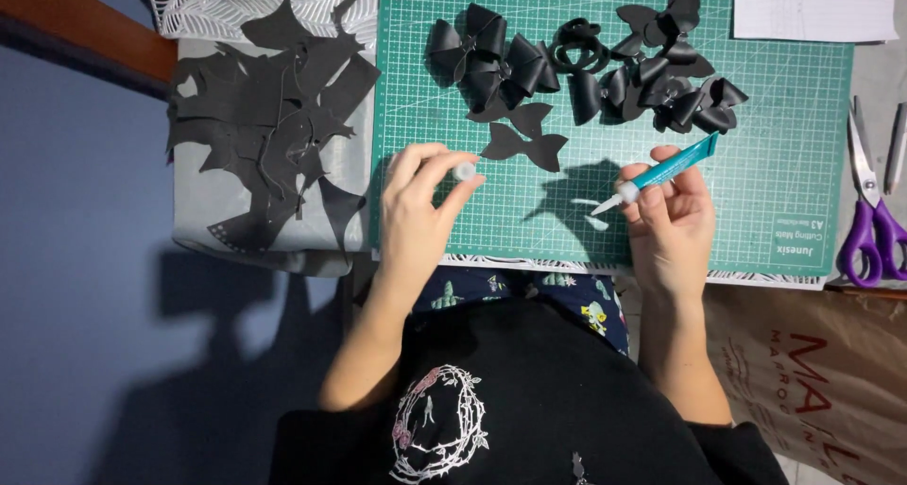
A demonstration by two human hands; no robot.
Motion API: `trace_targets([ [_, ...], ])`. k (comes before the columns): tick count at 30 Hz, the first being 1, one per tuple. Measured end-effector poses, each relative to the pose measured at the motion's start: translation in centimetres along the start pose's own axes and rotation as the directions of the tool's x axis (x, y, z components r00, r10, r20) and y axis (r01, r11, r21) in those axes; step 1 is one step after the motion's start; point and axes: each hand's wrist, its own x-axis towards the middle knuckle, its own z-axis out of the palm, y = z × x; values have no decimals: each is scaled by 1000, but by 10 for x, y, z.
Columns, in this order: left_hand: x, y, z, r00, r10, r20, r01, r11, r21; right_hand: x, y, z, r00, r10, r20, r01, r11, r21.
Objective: The person sits at a craft table assembling black foam bow shapes. They apply glue from a tube to a foam piece, fold and press the pieces into bow forms, then place a blue rectangular template over a flat foam cutout and trace around it with a marker to mark the next piece.
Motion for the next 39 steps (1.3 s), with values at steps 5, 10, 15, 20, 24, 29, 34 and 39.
trace_targets([
  [5, 3, 1, -8, 1000, 22, -8, -21, 988, 152, 3, 2, -12, 998, -66, -7, 66, 998, -5],
  [10, 14, 17, -20, 1000, 21, 5, -21, 982, 186, 1, -38, -12, 912, -363, 190, 401, 692, -601],
  [15, 58, 26, -18, 958, 273, 85, -281, 843, 458, 4, -65, -25, 756, -491, 433, 601, 257, -757],
  [20, 91, -10, 20, 869, 469, 159, -439, 580, 686, -5, -70, -19, 759, -456, 466, 595, 192, -781],
  [24, 101, -18, 30, 860, 481, 169, -423, 488, 764, -8, -73, -12, 798, -412, 440, 562, 249, -789],
  [29, 106, -22, 28, 843, 524, 125, -416, 486, 768, 9, -69, 14, 745, -384, 545, 643, 196, -740],
  [34, 108, -7, 3, 864, 493, 104, -421, 595, 685, 26, -65, 74, 709, -124, 694, 672, -179, -719],
  [39, 89, 24, -25, 837, 546, -39, -422, 690, 588, 40, -47, 75, 775, -46, 630, 586, -322, -744],
])
